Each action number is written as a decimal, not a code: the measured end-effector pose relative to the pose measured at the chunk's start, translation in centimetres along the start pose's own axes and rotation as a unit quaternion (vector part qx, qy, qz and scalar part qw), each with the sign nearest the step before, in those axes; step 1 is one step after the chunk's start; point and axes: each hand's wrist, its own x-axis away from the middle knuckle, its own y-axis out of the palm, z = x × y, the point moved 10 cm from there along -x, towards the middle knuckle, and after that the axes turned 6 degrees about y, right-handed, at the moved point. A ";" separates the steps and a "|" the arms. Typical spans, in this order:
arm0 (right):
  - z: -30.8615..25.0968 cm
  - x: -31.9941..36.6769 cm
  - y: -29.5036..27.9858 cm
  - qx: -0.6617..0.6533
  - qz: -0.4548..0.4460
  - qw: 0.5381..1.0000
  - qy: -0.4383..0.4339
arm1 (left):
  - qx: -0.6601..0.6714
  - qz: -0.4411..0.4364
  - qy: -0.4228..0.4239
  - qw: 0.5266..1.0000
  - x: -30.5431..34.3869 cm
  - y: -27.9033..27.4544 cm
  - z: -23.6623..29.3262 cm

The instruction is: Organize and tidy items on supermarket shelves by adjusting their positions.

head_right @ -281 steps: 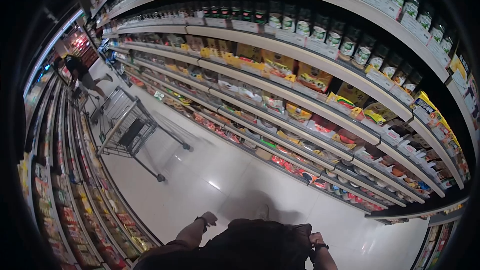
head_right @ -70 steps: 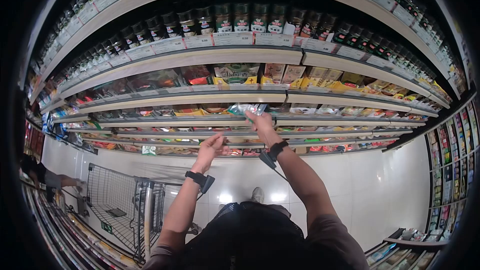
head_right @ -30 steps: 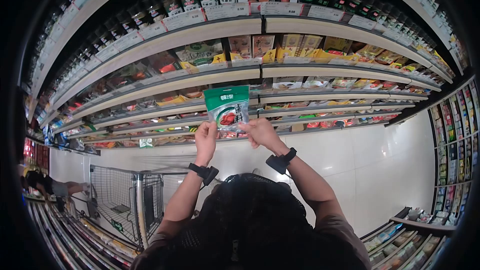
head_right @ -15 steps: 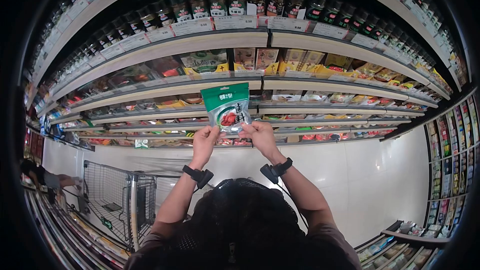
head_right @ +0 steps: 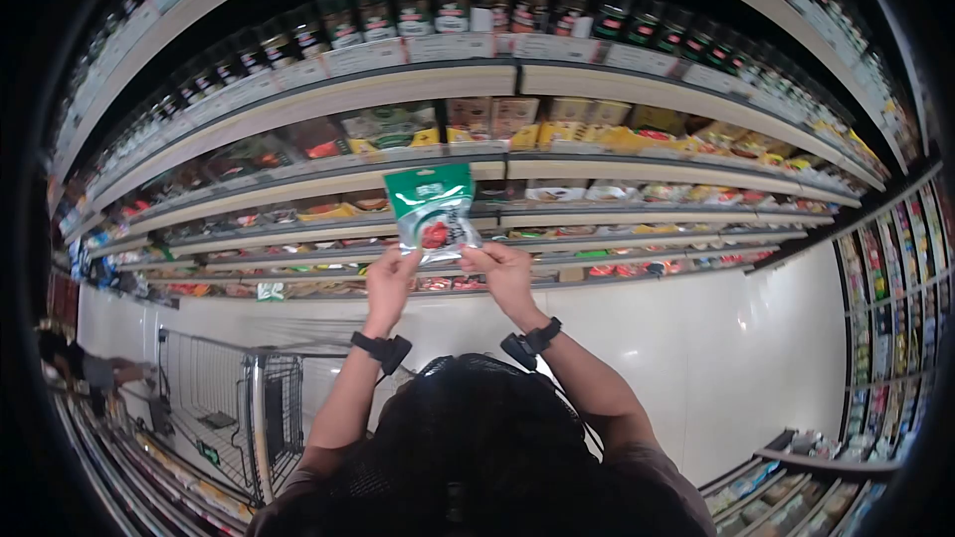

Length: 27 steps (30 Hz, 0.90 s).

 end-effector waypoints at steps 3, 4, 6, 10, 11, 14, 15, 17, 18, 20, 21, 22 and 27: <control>0.6 0.2 -0.4 -0.021 -0.001 1.000 0.014 | 0.181 -0.042 -0.121 0.975 0.5 0.6 -4.5; 0.9 0.1 -0.4 -0.031 -0.006 0.999 0.019 | 0.189 -0.034 -0.098 0.976 0.3 1.2 -3.1; 1.7 -0.2 -0.8 -0.079 0.006 0.997 0.021 | 0.201 -0.005 -0.047 0.978 0.1 0.5 -0.6; 4.1 -0.7 -1.1 -0.099 -0.004 0.992 0.079 | 0.120 -0.025 -0.045 0.991 0.1 0.5 -0.6; 4.9 -0.9 -1.0 -0.094 -0.014 0.990 0.103 | 0.102 -0.018 -0.023 0.994 0.1 0.1 -1.0; 5.1 -1.1 -1.1 -0.077 -0.005 0.992 0.102 | 0.074 -0.011 0.013 0.997 0.2 0.1 -1.8; 5.1 -1.0 -1.3 -0.072 0.001 0.992 0.101 | 0.096 -0.045 -0.029 0.994 0.3 0.9 -2.0; 5.5 -1.3 -1.5 -0.074 0.003 0.994 0.077 | 0.144 -0.109 -0.114 0.977 0.9 2.5 -2.0; 5.7 -1.4 -1.6 -0.071 0.005 0.995 0.067 | 0.126 -0.151 -0.125 0.972 1.0 2.9 -2.9; 5.8 -1.4 -1.3 -0.041 -0.011 0.998 0.043 | 0.052 -0.162 -0.131 0.977 1.2 2.1 -4.6; 5.9 -1.2 -1.2 -0.005 -0.017 0.999 0.032 | 0.015 -0.169 -0.133 0.976 1.2 1.9 -4.7; 5.9 -1.0 -1.1 0.031 -0.022 0.999 0.021 | 0.003 -0.154 -0.106 0.982 1.0 1.7 -2.6; 6.4 -1.1 -1.4 0.012 -0.017 0.993 0.114 | -0.130 -0.124 0.052 0.982 0.6 1.6 1.2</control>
